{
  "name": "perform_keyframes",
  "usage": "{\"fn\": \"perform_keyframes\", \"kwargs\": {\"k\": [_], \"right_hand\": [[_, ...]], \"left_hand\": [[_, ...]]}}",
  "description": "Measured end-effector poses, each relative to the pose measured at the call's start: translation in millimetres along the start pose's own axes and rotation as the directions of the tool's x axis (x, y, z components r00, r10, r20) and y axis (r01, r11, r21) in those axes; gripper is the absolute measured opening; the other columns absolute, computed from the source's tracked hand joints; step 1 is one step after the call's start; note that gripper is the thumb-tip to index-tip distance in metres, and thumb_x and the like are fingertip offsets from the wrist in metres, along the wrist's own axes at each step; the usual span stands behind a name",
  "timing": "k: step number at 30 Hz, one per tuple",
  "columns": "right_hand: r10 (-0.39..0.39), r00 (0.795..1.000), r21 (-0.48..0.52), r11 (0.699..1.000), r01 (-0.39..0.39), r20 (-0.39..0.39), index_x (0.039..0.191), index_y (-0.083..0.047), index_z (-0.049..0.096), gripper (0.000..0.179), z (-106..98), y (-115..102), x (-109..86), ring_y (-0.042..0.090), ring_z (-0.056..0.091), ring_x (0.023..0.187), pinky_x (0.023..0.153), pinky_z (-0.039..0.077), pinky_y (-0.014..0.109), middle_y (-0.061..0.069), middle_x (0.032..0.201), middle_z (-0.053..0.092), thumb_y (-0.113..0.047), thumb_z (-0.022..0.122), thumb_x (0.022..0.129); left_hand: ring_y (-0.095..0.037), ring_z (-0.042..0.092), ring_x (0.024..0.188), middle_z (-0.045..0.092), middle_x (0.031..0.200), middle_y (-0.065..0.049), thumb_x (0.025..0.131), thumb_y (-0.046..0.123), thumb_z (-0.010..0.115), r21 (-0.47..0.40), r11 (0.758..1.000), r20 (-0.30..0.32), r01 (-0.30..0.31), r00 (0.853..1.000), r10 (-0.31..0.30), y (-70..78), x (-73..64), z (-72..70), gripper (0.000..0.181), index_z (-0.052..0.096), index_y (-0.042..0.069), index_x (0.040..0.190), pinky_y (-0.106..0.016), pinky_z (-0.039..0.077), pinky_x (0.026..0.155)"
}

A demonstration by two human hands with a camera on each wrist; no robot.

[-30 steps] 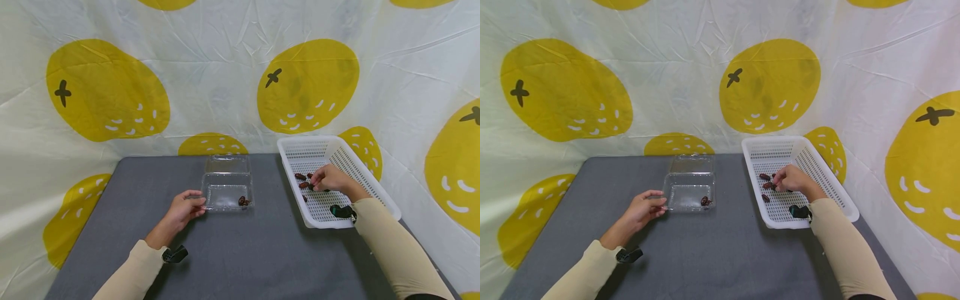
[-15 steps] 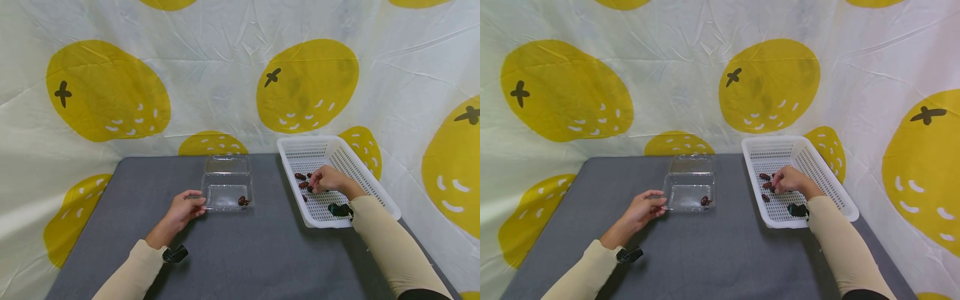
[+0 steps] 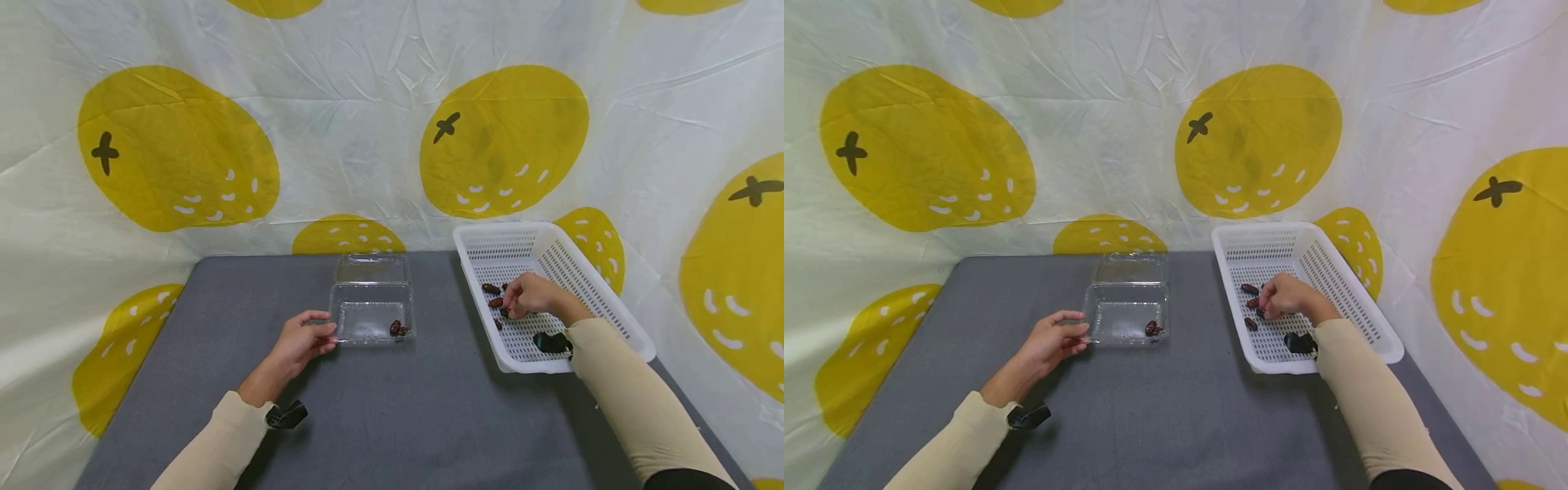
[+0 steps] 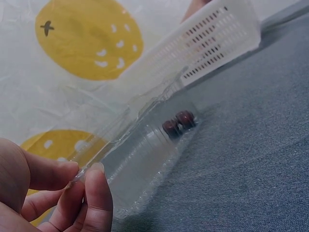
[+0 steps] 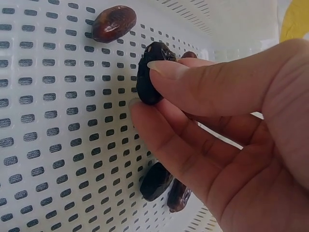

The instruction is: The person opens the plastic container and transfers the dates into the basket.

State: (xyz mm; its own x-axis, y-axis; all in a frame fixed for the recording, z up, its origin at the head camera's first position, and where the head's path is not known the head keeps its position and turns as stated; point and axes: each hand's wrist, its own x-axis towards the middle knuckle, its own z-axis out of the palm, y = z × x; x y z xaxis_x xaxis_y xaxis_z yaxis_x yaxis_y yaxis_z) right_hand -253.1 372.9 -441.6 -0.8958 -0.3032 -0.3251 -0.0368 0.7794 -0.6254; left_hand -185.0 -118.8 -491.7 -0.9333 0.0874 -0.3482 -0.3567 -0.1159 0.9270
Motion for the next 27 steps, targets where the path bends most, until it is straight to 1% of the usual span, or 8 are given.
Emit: {"fn": "perform_keyframes", "kwargs": {"k": [2, 6, 10, 13, 16, 20, 23, 27], "right_hand": [[0.003, 1.0, -0.009, 1.0, -0.003, -0.001, 0.094, 0.004, 0.073, 0.014, -0.3, 0.4, 0.5, 0.018, 0.063, 0.077, 0.069, 0.059, 0.031, 0.005, 0.083, 0.069, 0.003, 0.076, 0.081], [-0.008, 1.0, -0.014, 1.0, 0.008, -0.007, 0.096, 0.004, 0.073, 0.015, -0.3, 1.2, 0.7, 0.018, 0.064, 0.077, 0.068, 0.06, 0.03, 0.008, 0.085, 0.07, 0.002, 0.077, 0.081], [-0.031, 0.999, 0.013, 0.999, 0.032, -0.012, 0.095, 0.007, 0.073, 0.015, 0.7, 1.6, 0.2, 0.018, 0.064, 0.074, 0.069, 0.061, 0.034, 0.012, 0.082, 0.071, 0.006, 0.073, 0.08], [-0.041, 0.999, 0.03, 0.999, 0.042, -0.036, 0.093, 0.008, 0.073, 0.014, 1.3, 1.0, -1.5, 0.018, 0.064, 0.071, 0.069, 0.061, 0.038, 0.013, 0.078, 0.072, 0.007, 0.071, 0.079], [-0.067, 0.995, 0.029, 0.997, 0.069, -0.07, 0.095, 0.009, 0.073, 0.015, 0.8, -2.9, -4.8, 0.017, 0.064, 0.07, 0.068, 0.06, 0.037, 0.012, 0.078, 0.073, 0.005, 0.072, 0.081], [-0.094, 0.99, 0.059, 0.993, 0.1, -0.104, 0.099, 0.011, 0.072, 0.018, -1.9, -13.5, -9.4, 0.018, 0.064, 0.073, 0.071, 0.06, 0.033, 0.014, 0.083, 0.073, 0.001, 0.076, 0.084], [-0.108, 0.986, 0.064, 0.991, 0.117, -0.128, 0.101, 0.009, 0.072, 0.019, -4.7, -24.2, -13.1, 0.017, 0.064, 0.076, 0.072, 0.06, 0.032, 0.014, 0.085, 0.073, -0.002, 0.078, 0.086], [-0.119, 0.982, 0.088, 0.987, 0.133, -0.148, 0.104, 0.007, 0.072, 0.02, -7.8, -41.3, -16.7, 0.018, 0.067, 0.078, 0.072, 0.059, 0.03, 0.013, 0.088, 0.073, -0.003, 0.078, 0.087]], "left_hand": [[-0.011, 0.069, 0.065, 0.072, 0.077, -0.004, 0.098, 0.001, 0.069, 0.004, 1.0, 0.0, 0.003, 1.0, -0.003, 0.0, -0.1, 0.3, 0.043, 0.052, -0.006, 0.137, -0.024, 0.06, 0.061], [-0.011, 0.069, 0.065, 0.072, 0.079, -0.005, 0.098, 0.0, 0.067, 0.01, 1.0, -0.008, 0.007, 1.0, -0.007, -0.2, 0.4, 0.6, 0.043, 0.052, -0.006, 0.138, -0.024, 0.06, 0.061], [-0.011, 0.069, 0.064, 0.073, 0.079, -0.005, 0.098, 0.0, 0.067, 0.009, 1.0, -0.008, 0.008, 1.0, -0.008, -0.8, 0.6, 0.7, 0.043, 0.052, -0.006, 0.138, -0.024, 0.06, 0.062], [-0.012, 0.069, 0.064, 0.072, 0.079, -0.005, 0.098, 0.001, 0.068, 0.004, 1.0, -0.007, 0.008, 1.0, -0.008, -0.7, 0.1, 1.1, 0.043, 0.052, -0.006, 0.138, -0.024, 0.061, 0.061], [-0.012, 0.069, 0.064, 0.071, 0.08, -0.005, 0.098, 0.001, 0.068, 0.003, 1.0, -0.01, 0.014, 1.0, -0.014, -0.4, -0.4, 1.3, 0.043, 0.053, -0.005, 0.137, -0.024, 0.061, 0.062], [-0.011, 0.069, 0.065, 0.071, 0.079, -0.005, 0.098, 0.001, 0.068, -0.002, 1.0, -0.009, 0.01, 1.0, -0.01, 0.3, -0.7, 0.8, 0.043, 0.053, -0.005, 0.138, -0.024, 0.06, 0.062], [-0.011, 0.069, 0.064, 0.07, 0.078, -0.004, 0.097, 0.001, 0.069, -0.009, 1.0, -0.003, 0.001, 1.0, -0.001, 0.4, -0.6, 0.3, 0.045, 0.052, -0.006, 0.138, -0.024, 0.06, 0.061], [-0.011, 0.069, 0.064, 0.07, 0.078, -0.004, 0.097, 0.001, 0.069, -0.012, 1.0, 0.001, 0.002, 1.0, -0.002, 0.9, -0.2, -0.2, 0.045, 0.051, -0.006, 0.138, -0.023, 0.06, 0.061]]}}
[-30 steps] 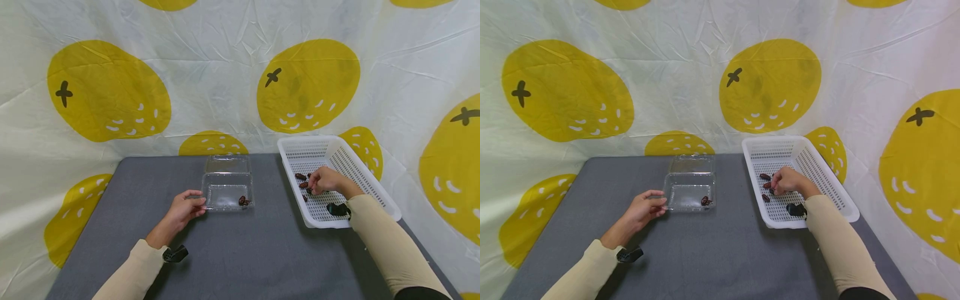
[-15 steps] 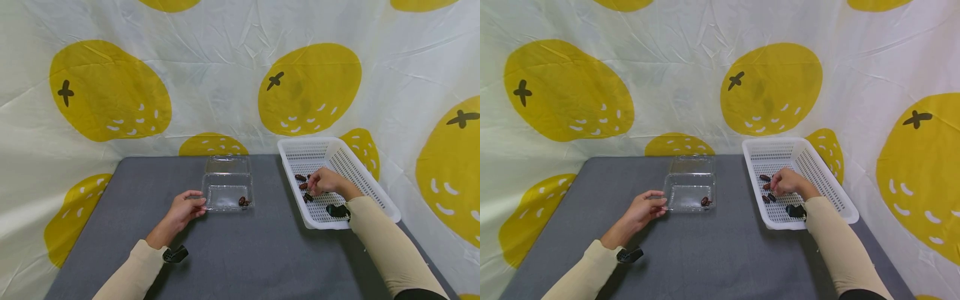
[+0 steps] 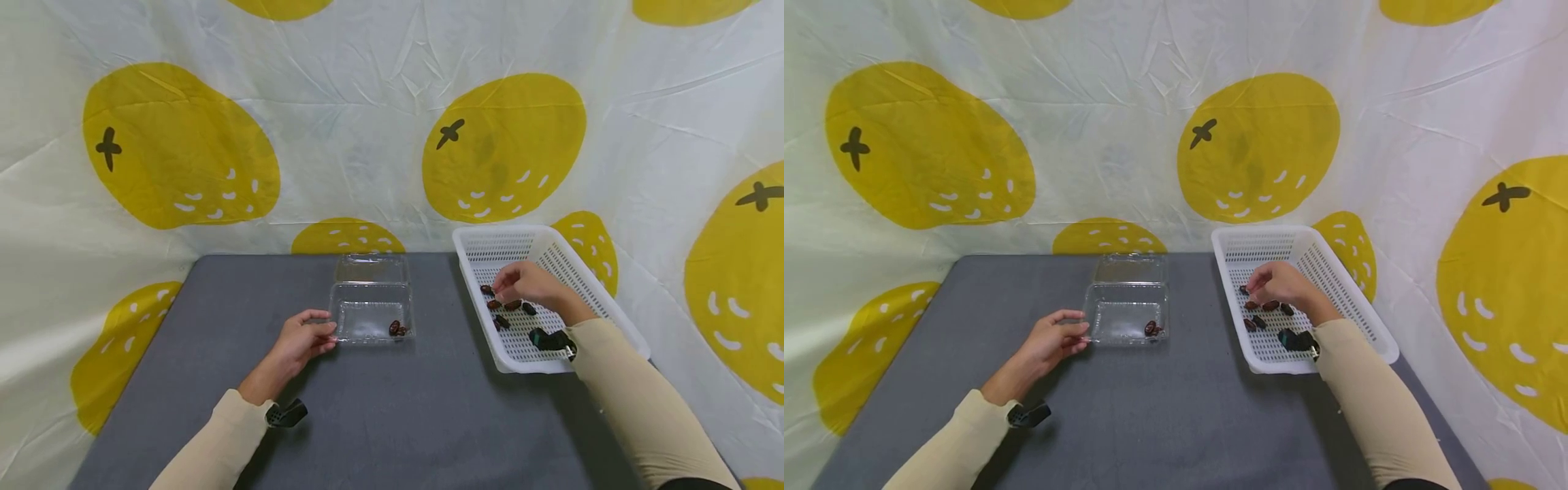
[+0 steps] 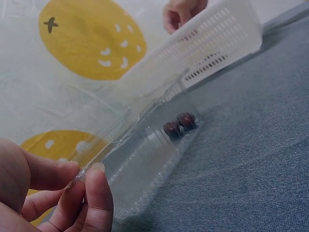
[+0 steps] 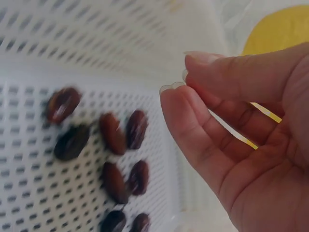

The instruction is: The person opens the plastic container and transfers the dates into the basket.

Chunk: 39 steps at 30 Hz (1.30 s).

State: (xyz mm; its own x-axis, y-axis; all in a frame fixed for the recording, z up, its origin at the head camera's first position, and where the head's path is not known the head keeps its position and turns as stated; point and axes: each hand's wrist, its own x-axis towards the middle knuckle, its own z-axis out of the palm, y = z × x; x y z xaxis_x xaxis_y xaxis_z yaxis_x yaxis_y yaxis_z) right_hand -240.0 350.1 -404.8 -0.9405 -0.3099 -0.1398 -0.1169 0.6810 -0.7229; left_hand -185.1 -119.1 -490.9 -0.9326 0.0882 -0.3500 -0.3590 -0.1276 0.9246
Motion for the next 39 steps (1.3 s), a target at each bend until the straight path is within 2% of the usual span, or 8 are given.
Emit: {"fn": "perform_keyframes", "kwargs": {"k": [3, 8, 14, 18, 24, 32, 39], "right_hand": [[-0.021, 1.0, 0.02, 1.0, 0.021, -0.008, 0.105, 0.005, 0.072, 0.02, 1.4, -14.3, 2.5, 0.017, 0.069, 0.078, 0.071, 0.059, 0.028, 0.012, 0.089, 0.073, -0.004, 0.079, 0.088], [-0.065, 0.998, -0.005, 0.998, 0.064, -0.018, 0.102, 0.0, 0.075, 0.018, 6.8, -41.4, 6.3, 0.017, 0.064, 0.079, 0.071, 0.055, 0.027, 0.011, 0.09, 0.074, -0.007, 0.081, 0.087], [-0.095, 0.995, 0.013, 0.995, 0.095, 0.016, 0.102, 0.001, 0.075, 0.018, 19.3, -64.6, 11.7, 0.018, 0.065, 0.081, 0.074, 0.058, 0.029, 0.013, 0.093, 0.075, -0.006, 0.082, 0.087], [-0.126, 0.991, -0.007, 0.992, 0.127, 0.045, 0.102, 0.0, 0.075, 0.018, 30.2, -72.3, 19.5, 0.019, 0.066, 0.083, 0.077, 0.057, 0.03, 0.011, 0.093, 0.076, -0.008, 0.082, 0.087], [-0.198, 0.974, 0.004, 0.98, 0.199, 0.108, 0.1, -0.001, 0.076, 0.015, 50.5, -81.1, 31.6, 0.018, 0.067, 0.082, 0.077, 0.057, 0.03, 0.012, 0.093, 0.077, -0.005, 0.082, 0.086], [-0.204, 0.962, 0.082, 0.978, 0.192, 0.18, 0.101, -0.001, 0.076, 0.016, 77.1, -94.5, 42.3, 0.016, 0.07, 0.084, 0.08, 0.06, 0.031, 0.009, 0.094, 0.078, 0.001, 0.08, 0.085], [-0.27, 0.937, 0.108, 0.962, 0.252, 0.221, 0.1, 0.003, 0.075, 0.015, 97.1, -103.3, 51.3, 0.014, 0.07, 0.083, 0.079, 0.061, 0.03, 0.014, 0.094, 0.077, 0.003, 0.079, 0.086]], "left_hand": [[-0.011, 0.069, 0.064, 0.07, 0.08, -0.005, 0.098, 0.001, 0.068, 0.007, 1.0, -0.004, 0.002, 1.0, -0.002, 1.8, -0.9, 0.3, 0.045, 0.051, -0.006, 0.139, -0.023, 0.06, 0.061], [-0.012, 0.069, 0.064, 0.07, 0.081, -0.006, 0.098, 0.002, 0.068, 0.021, 1.0, -0.009, 0.005, 1.0, -0.005, 3.6, -2.4, 1.5, 0.044, 0.052, -0.005, 0.139, -0.024, 0.06, 0.062], [-0.013, 0.069, 0.064, 0.07, 0.082, -0.007, 0.098, 0.002, 0.068, 0.022, 1.0, -0.014, 0.016, 1.0, -0.016, 1.1, -1.3, 1.2, 0.043, 0.054, -0.004, 0.138, -0.024, 0.061, 0.062], [-0.012, 0.069, 0.063, 0.071, 0.083, -0.007, 0.099, 0.003, 0.068, 0.02, 1.0, -0.014, 0.017, 1.0, -0.017, 0.2, -0.6, 0.1, 0.043, 0.053, -0.003, 0.139, -0.023, 0.06, 0.062], [-0.011, 0.069, 0.063, 0.071, 0.081, -0.006, 0.098, 0.003, 0.068, 0.011, 1.0, -0.008, 0.012, 1.0, -0.012, 0.1, -2.2, 0.8, 0.045, 0.052, -0.005, 0.139, -0.023, 0.06, 0.061], [-0.011, 0.069, 0.063, 0.071, 0.079, -0.005, 0.098, 0.001, 0.068, 0.0, 1.0, -0.004, -0.003, 1.0, 0.003, 0.9, -4.7, 2.6, 0.045, 0.051, -0.006, 0.138, -0.022, 0.06, 0.061], [-0.011, 0.068, 0.063, 0.07, 0.078, -0.004, 0.098, 0.0, 0.067, -0.011, 1.0, 0.0, -0.009, 1.0, 0.009, -0.6, -4.9, 1.9, 0.044, 0.05, -0.007, 0.139, -0.022, 0.06, 0.06]]}}
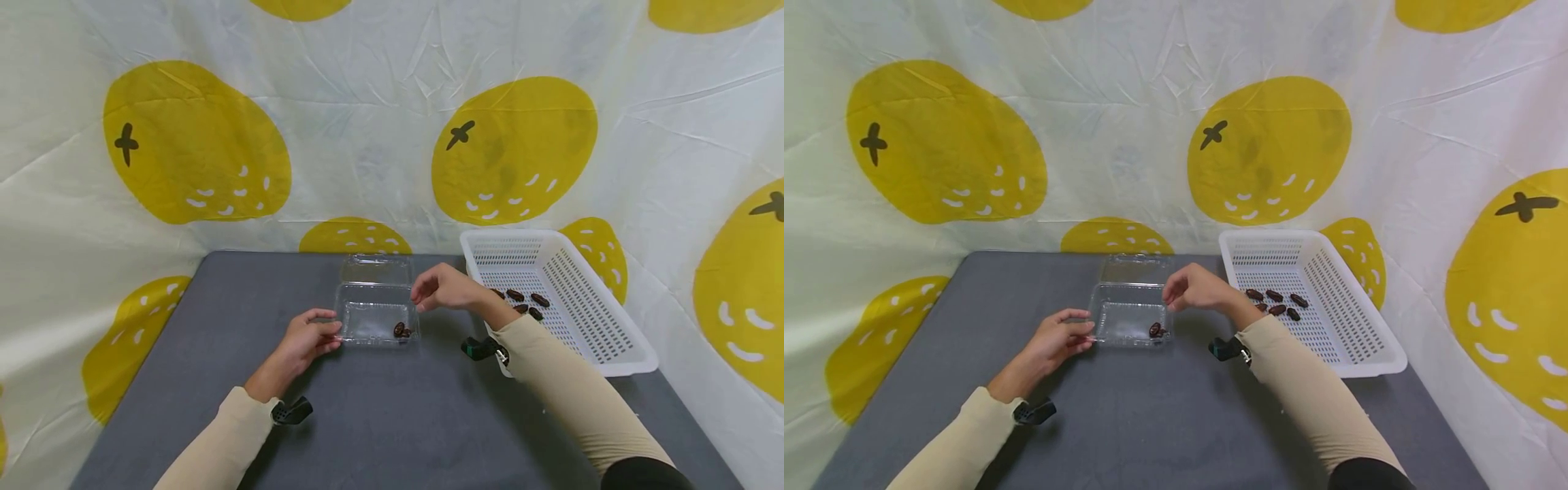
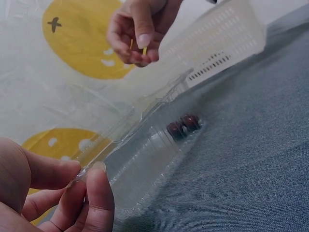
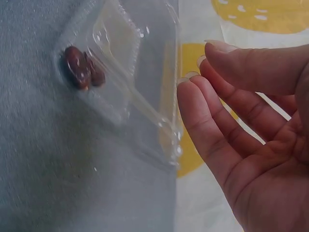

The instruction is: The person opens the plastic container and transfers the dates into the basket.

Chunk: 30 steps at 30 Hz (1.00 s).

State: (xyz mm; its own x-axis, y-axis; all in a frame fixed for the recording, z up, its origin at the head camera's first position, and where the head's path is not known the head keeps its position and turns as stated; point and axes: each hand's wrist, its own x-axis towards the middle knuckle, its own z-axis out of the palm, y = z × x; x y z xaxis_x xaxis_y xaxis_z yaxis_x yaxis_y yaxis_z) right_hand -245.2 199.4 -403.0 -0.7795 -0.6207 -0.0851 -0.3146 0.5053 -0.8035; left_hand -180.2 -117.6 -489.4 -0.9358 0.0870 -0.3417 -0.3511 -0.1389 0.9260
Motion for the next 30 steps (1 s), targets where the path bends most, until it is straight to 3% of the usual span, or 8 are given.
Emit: {"fn": "perform_keyframes", "kwargs": {"k": [10, 18, 30], "right_hand": [[-0.01, 0.999, 0.014, 1.0, 0.01, 0.046, 0.103, 0.006, 0.075, 0.018, 22.7, 2.8, 12.8, 0.011, 0.072, 0.083, 0.078, 0.061, 0.028, 0.029, 0.104, 0.075, 0.008, 0.077, 0.086], [-0.021, 0.997, -0.026, 0.999, 0.023, 0.072, 0.104, 0.01, 0.074, 0.022, 34.5, 7.7, 20.4, 0.01, 0.071, 0.08, 0.075, 0.06, 0.026, 0.024, 0.1, 0.076, 0.008, 0.078, 0.083], [-0.022, 0.99, -0.205, 0.977, 0.051, 0.142, 0.103, 0.002, 0.077, 0.023, 42.9, 9.5, 40.6, 0.009, 0.071, 0.082, 0.077, 0.061, 0.026, 0.015, 0.097, 0.079, 0.008, 0.078, 0.082]], "left_hand": [[-0.011, 0.068, 0.062, 0.07, 0.078, -0.005, 0.098, 0.0, 0.067, -0.005, 1.0, -0.008, 0.007, 1.0, -0.007, -0.8, 0.1, -0.6, 0.044, 0.051, -0.006, 0.138, -0.023, 0.06, 0.06], [-0.011, 0.068, 0.062, 0.069, 0.076, -0.005, 0.098, -0.002, 0.066, -0.011, 1.0, -0.007, 0.0, 1.0, 0.0, -2.5, -0.6, 1.8, 0.043, 0.05, -0.007, 0.137, -0.023, 0.06, 0.06], [-0.011, 0.068, 0.063, 0.069, 0.078, -0.006, 0.097, -0.001, 0.068, -0.011, 1.0, -0.018, 0.004, 1.0, -0.004, -2.4, 0.2, 0.9, 0.044, 0.051, -0.006, 0.137, -0.023, 0.06, 0.06]]}}
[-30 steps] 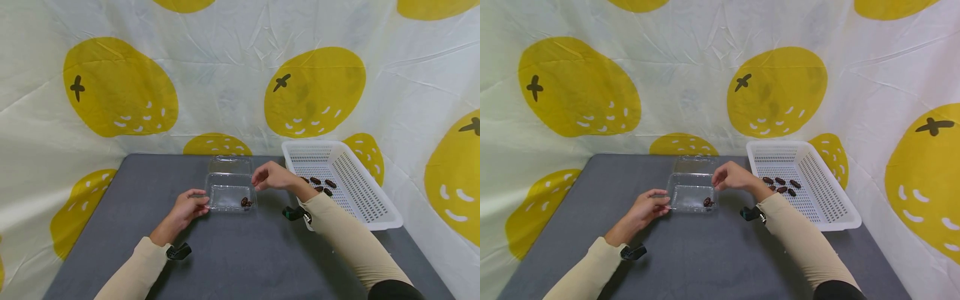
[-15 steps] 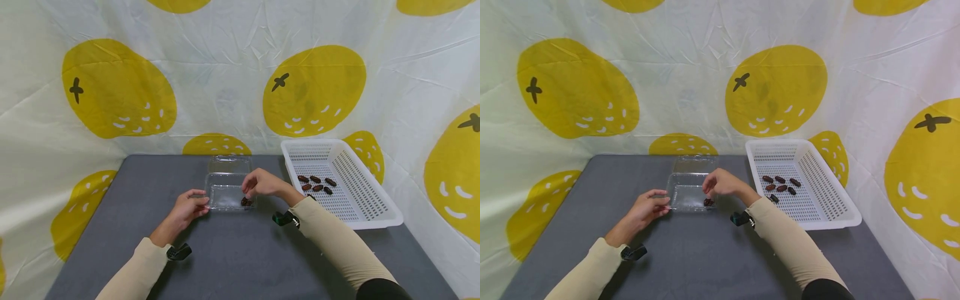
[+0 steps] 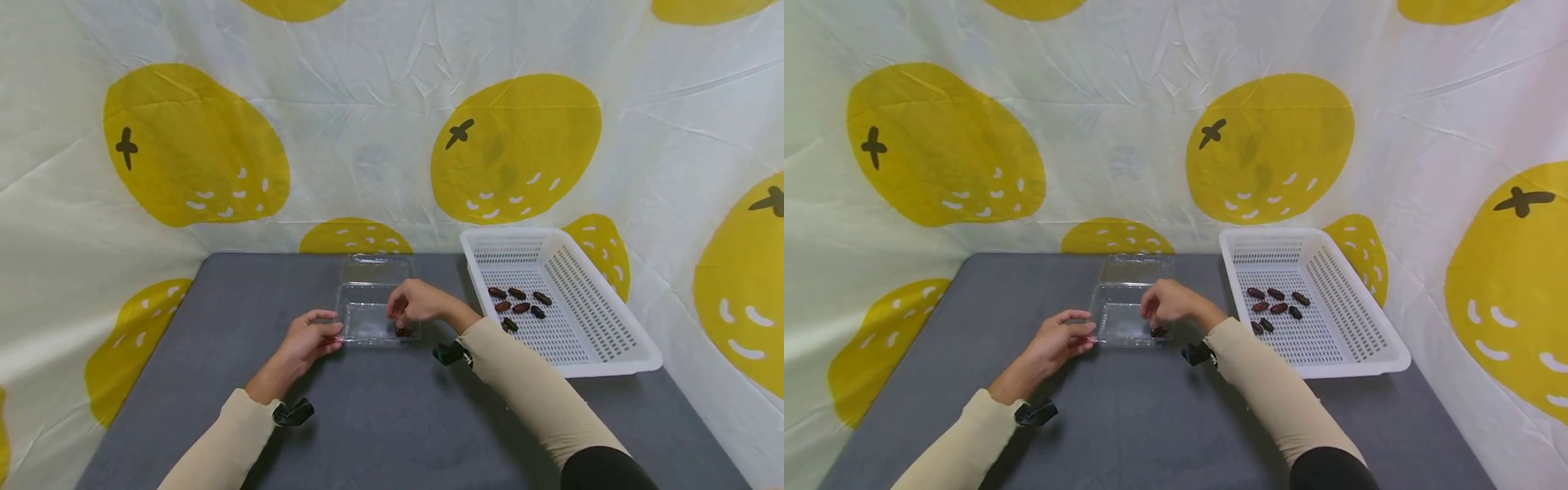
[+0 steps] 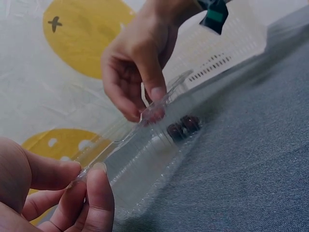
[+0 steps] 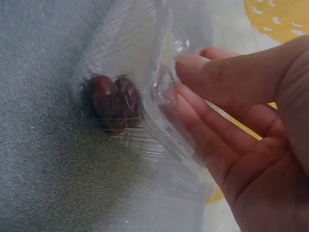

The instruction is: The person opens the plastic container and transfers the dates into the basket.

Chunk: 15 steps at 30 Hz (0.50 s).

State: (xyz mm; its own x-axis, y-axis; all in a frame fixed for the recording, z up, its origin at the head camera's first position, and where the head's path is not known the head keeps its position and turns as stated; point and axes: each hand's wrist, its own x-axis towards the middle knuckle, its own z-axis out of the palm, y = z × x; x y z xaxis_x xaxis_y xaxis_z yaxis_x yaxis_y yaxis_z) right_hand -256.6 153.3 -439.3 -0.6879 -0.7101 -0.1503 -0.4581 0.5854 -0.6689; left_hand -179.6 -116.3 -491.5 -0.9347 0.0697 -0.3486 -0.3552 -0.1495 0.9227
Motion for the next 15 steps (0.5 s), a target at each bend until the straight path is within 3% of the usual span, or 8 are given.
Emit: {"fn": "perform_keyframes", "kwargs": {"k": [9, 15], "right_hand": [[0.027, 0.995, -0.121, 0.992, -0.016, 0.094, 0.101, -0.005, 0.079, 0.022, 2.2, 5.8, 11.4, 0.01, 0.07, 0.083, 0.076, 0.06, 0.027, 0.01, 0.097, 0.079, 0.005, 0.08, 0.082], [0.063, 0.992, -0.262, 0.965, -0.033, 0.11, 0.095, -0.011, 0.08, 0.021, 5.4, 1.4, 17.6, 0.008, 0.068, 0.083, 0.076, 0.06, 0.027, 0.001, 0.092, 0.077, 0.006, 0.081, 0.081]], "left_hand": [[-0.012, 0.069, 0.063, 0.071, 0.079, -0.005, 0.097, -0.002, 0.067, 0.004, 1.0, 0.015, 0.001, 1.0, -0.001, -1.4, -1.8, -0.2, 0.042, 0.053, -0.005, 0.137, -0.025, 0.061, 0.062], [-0.013, 0.07, 0.065, 0.073, 0.083, -0.006, 0.097, -0.001, 0.067, 0.015, 1.0, 0.012, 0.006, 1.0, -0.006, -0.8, -0.3, -3.5, 0.044, 0.053, -0.004, 0.138, -0.025, 0.061, 0.062]]}}
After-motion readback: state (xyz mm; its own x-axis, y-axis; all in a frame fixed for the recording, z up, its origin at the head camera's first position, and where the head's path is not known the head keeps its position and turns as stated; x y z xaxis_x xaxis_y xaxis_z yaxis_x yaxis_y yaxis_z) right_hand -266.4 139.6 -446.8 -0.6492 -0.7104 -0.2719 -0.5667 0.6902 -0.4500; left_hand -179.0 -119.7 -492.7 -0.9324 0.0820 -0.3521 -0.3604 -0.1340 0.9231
